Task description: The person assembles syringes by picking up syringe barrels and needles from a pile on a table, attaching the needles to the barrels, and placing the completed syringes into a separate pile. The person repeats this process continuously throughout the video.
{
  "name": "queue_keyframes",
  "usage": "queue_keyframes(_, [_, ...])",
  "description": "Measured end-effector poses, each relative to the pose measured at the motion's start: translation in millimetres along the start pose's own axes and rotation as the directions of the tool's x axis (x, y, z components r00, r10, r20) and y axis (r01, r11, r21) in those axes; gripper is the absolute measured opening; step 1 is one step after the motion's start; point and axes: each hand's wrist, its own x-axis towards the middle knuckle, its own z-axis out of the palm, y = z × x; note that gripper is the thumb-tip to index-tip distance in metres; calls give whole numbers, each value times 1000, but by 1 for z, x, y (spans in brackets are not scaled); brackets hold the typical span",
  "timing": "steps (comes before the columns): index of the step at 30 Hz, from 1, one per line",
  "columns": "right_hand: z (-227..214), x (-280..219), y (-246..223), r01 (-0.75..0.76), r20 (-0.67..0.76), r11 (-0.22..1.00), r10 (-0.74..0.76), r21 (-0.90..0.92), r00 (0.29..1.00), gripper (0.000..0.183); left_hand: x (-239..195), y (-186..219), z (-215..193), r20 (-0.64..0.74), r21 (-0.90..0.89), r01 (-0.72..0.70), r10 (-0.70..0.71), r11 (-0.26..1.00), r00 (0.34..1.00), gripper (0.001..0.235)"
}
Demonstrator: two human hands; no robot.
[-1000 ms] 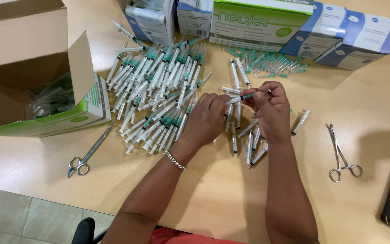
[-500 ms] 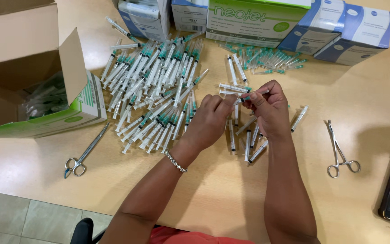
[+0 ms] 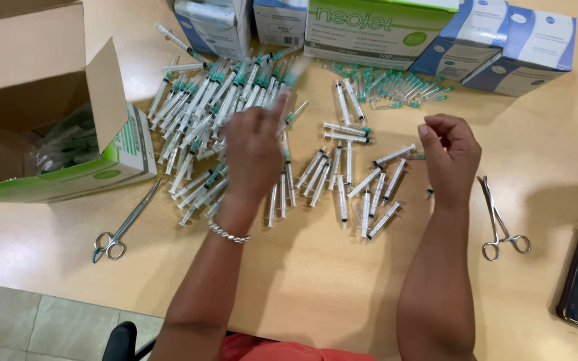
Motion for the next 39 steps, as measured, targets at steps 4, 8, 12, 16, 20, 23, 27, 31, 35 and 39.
queue_keyframes(4, [-1, -5, -16, -2, 72, 988, 13, -156, 997, 12, -12, -40, -11, -18, 203, 136, -136, 970, 991, 55])
queue_keyframes(8, [-17, -5, 6, 114, 138, 934, -70, -338, 988, 25, -15, -48, -18, -81, 264, 110, -91, 958, 993, 51])
queue_keyframes(12, [-33, -13, 14, 39, 129, 857, 32, -513, 991, 26, -16, -46, -18, -79, 249, 137, -120, 959, 990, 37])
queue_keyframes(16, [-29, -15, 6, 0, 125, 792, 97, -610, 987, 21, -13, -32, -5, -37, 150, 170, -167, 974, 985, 26])
queue_keyframes(20, [-29, -12, 21, 75, 150, 789, 22, -610, 988, 12, -18, -9, 46, 24, 25, -32, 32, 999, 999, 18])
queue_keyframes(23, [-26, -10, 31, 89, 140, 816, -10, -572, 990, 13, -15, 8, 85, 94, -60, -185, 191, 981, 977, 14])
queue_keyframes(27, [-22, -8, 38, 6, -20, 913, -16, -408, 1000, 13, 2, 18, 116, 154, -92, -303, 314, 949, 937, 8])
queue_keyframes(31, [-15, -2, 25, 155, -32, 938, -174, -310, 984, 9, 14, 30, 118, 190, -100, -359, 372, 928, 909, 10])
queue_keyframes(35, [-13, -2, 20, 86, -32, 977, -94, -196, 995, 6, 17, 33, 123, 207, -62, -424, 428, 903, 880, 10])
queue_keyframes(39, [-10, 3, 21, 36, -109, 997, -28, 72, 994, 11, 14, 31, 120, 239, -56, -435, 435, 899, 868, 16])
